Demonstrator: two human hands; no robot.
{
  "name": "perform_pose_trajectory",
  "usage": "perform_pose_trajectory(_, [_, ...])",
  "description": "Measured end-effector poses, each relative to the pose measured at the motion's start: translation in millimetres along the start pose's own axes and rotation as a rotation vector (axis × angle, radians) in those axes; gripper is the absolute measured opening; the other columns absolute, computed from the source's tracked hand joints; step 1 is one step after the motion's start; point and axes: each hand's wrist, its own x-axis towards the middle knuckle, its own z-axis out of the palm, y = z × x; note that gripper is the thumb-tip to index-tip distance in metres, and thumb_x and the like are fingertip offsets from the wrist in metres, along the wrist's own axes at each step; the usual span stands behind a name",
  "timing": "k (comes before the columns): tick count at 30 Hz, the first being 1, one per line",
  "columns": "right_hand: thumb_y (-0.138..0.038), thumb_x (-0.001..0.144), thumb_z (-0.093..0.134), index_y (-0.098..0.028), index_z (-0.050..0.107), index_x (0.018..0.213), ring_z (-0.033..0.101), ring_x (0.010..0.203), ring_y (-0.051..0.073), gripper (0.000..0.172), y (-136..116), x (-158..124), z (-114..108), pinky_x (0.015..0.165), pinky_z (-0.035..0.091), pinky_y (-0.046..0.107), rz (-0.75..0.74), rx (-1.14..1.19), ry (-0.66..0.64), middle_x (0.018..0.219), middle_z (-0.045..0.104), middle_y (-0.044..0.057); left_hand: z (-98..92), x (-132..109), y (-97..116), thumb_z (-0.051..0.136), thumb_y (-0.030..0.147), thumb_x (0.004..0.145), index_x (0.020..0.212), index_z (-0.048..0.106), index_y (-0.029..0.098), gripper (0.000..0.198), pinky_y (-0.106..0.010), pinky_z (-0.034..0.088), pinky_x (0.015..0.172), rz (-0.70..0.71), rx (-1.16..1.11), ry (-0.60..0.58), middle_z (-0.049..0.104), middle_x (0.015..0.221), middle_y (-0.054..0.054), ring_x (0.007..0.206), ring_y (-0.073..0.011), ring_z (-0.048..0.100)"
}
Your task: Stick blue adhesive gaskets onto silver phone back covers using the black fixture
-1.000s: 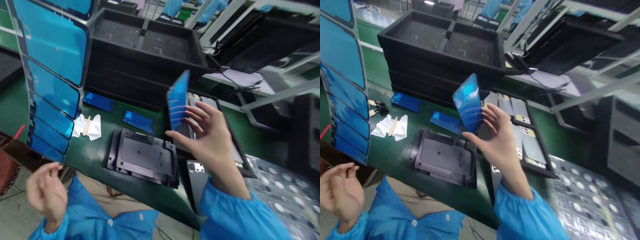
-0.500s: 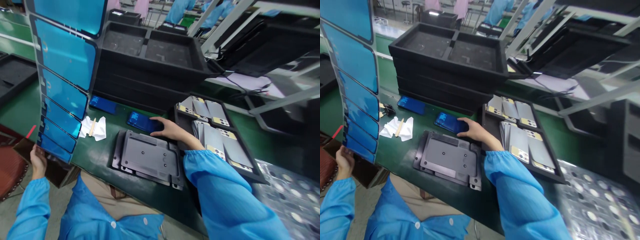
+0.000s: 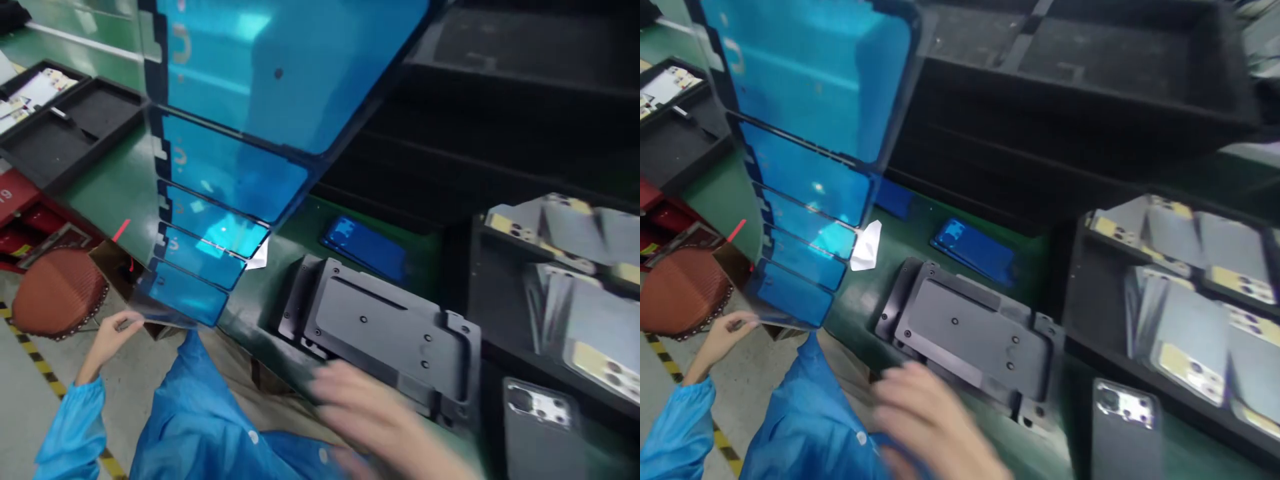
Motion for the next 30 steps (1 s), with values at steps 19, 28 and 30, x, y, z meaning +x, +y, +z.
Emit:
perform_pose_trajectory(19, [-0.015, 0.097, 0.058, -0.015, 0.039, 0.156, 0.042, 0.151, 0.032, 0.062, -7.0, 73.4, 133.4, 0.119, 0.046, 0.054, -0.085, -0.121, 0.017, 0.156, 0.052, 0.021, -6.7, -15.1, 110.8, 0.072, 0.045, 0.087, 0.08, 0.081, 0.023, 0.024, -0.032, 0.064, 0.073, 0.502, 0.042, -0.018, 0.081, 0.081, -0.007, 0.074, -0.0228, 0.077])
perform_pose_trajectory(28, [-0.002, 0.084, 0.047, -0.011, 0.054, 0.139, 0.074, 0.117, 0.027, 0.057, -14.9, 75.4, 130.1, 0.105, 0.06, 0.043, -0.245, -0.161, 0.141, 0.124, 0.078, 0.014, -12.9, -33.1, 148.9, 0.05, 0.006, 0.094, 0.112, 0.079, 0.03, 0.042, -0.023, 0.063, 0.077, 1.074, 0.288, -0.069, 0.08, 0.099, -0.008, 0.089, -0.0187, 0.078])
perform_pose_trajectory(30, [0.001, 0.082, 0.045, -0.013, 0.057, 0.135, 0.078, 0.106, 0.025, 0.056, -13.7, 81.0, 126.4, 0.098, 0.064, 0.04, -0.241, -0.141, 0.199, 0.115, 0.081, 0.012, -15.2, -28.3, 144.9, 0.051, 0.006, 0.095, 0.127, 0.073, 0.034, 0.048, -0.026, 0.063, 0.084, 1.084, 0.311, -0.071, 0.08, 0.099, -0.006, 0.091, -0.0189, 0.077])
